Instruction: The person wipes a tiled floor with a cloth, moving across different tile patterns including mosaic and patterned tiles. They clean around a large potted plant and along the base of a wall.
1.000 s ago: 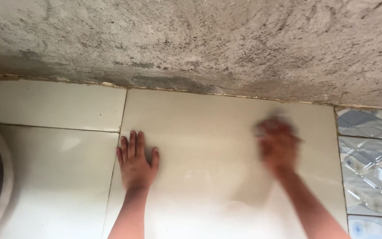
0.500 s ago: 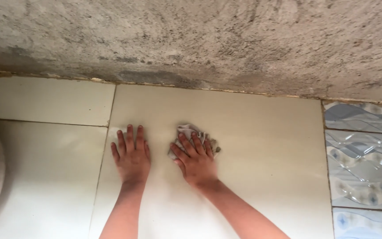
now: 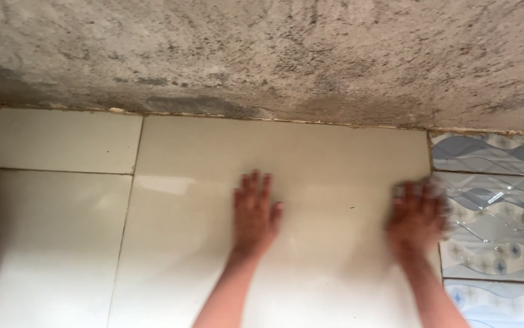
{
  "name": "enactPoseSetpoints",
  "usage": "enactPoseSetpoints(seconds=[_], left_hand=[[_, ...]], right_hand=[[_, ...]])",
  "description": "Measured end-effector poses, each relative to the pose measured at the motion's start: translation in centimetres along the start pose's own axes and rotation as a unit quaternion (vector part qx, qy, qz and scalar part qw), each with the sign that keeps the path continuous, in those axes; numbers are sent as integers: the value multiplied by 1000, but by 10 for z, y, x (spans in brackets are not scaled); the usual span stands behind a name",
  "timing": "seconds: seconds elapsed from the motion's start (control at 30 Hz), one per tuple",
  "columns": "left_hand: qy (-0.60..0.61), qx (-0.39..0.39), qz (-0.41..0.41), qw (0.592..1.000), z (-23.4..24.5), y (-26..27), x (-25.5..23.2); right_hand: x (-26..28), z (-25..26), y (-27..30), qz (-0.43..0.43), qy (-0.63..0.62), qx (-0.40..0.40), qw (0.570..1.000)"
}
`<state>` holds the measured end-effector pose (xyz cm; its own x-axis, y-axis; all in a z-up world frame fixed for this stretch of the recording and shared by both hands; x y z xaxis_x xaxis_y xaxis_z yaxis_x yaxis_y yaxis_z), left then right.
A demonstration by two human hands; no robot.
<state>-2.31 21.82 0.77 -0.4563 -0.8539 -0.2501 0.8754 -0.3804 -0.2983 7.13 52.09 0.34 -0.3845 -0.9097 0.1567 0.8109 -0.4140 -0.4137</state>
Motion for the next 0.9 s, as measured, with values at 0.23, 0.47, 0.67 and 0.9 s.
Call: enactPoseSetpoints(seconds=[0.23, 0.47, 0.67, 0.9], left_hand=[[8, 31, 18, 999, -29, -16, -52], [-2, 44, 31, 999, -19, -22, -57], [-50, 56, 33, 997, -22, -26, -58], [-13, 61, 62, 996, -27, -26, -51]], right_hand=[[164, -15, 27, 190, -165, 109, 962], [53, -32, -50, 91, -90, 52, 990], [109, -51, -62, 97, -86, 27, 991], [175, -32, -59, 341, -257, 98, 899]])
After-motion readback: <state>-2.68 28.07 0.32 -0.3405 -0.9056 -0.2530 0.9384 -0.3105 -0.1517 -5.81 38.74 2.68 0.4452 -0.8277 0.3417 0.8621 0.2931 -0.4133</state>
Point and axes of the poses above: each hand's wrist, its own y-axis away from the middle knuckle, its own z-axis out of the back of the hand, x = y × z, the point moved 9 cm from there along -y, towards the middle knuckle, and after that the axes turned 8 degrees about -y, right-handed, at the moved point
